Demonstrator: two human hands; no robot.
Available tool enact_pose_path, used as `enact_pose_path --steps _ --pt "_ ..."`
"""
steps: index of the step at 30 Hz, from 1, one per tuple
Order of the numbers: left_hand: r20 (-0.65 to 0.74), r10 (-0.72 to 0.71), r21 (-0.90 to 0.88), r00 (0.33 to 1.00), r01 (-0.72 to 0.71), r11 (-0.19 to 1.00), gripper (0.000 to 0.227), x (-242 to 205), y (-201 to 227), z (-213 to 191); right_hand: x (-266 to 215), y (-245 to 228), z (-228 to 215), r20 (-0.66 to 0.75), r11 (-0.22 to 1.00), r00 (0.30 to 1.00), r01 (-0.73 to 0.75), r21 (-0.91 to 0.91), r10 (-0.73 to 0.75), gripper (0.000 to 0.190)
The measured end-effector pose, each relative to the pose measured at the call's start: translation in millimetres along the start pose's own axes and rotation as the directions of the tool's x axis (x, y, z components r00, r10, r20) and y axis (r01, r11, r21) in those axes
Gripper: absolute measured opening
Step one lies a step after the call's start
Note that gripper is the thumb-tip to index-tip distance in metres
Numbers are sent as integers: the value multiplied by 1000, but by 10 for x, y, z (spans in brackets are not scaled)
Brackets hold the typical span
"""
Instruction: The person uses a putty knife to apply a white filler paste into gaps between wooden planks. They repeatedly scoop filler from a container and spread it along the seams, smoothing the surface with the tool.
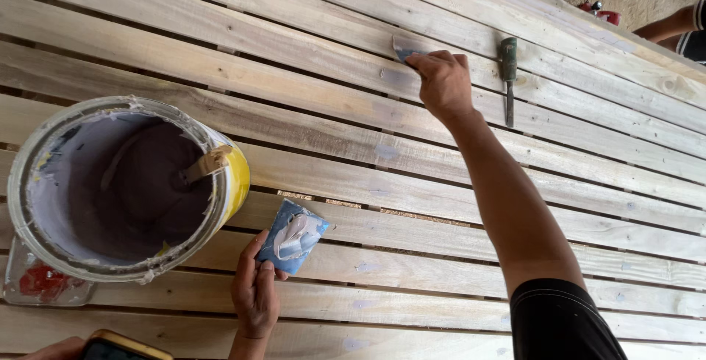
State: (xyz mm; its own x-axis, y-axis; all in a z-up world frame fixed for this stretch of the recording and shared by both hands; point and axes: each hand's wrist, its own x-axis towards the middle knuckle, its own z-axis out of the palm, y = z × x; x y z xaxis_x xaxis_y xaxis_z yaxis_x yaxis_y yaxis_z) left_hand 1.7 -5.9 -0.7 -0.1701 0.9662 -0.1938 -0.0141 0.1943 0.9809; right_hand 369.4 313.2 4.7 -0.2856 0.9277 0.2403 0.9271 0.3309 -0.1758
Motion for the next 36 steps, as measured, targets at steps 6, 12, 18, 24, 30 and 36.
enact_pose_path --steps 6,12,18,24,30,36 --pt "8 13 -27 1000 -13 1000 46 -24 -57 -10 171 -32 -50 -51 997 996 -65 51 67 18" --pt "14 10 -20 1000 -10 1000 46 -41 -65 -22 114 -217 105 -11 998 1000 -17 60 18 22" --pt "16 9 -36 1000 -8 999 45 -16 -53 -26 187 4 -267 37 981 991 -135 139 131 17" --pt "20 27 -37 999 -26 999 45 -13 -55 -28 353 5 -117 -19 987 989 -147 63 148 13" --pt "28 41 -23 999 -40 999 44 20 -26 -22 545 -74 90 2 990 991 -137 -37 137 13" --pt "34 22 -35 999 -21 999 44 4 -15 -24 567 -190 -112 259 969 938 -245 30 229 14"
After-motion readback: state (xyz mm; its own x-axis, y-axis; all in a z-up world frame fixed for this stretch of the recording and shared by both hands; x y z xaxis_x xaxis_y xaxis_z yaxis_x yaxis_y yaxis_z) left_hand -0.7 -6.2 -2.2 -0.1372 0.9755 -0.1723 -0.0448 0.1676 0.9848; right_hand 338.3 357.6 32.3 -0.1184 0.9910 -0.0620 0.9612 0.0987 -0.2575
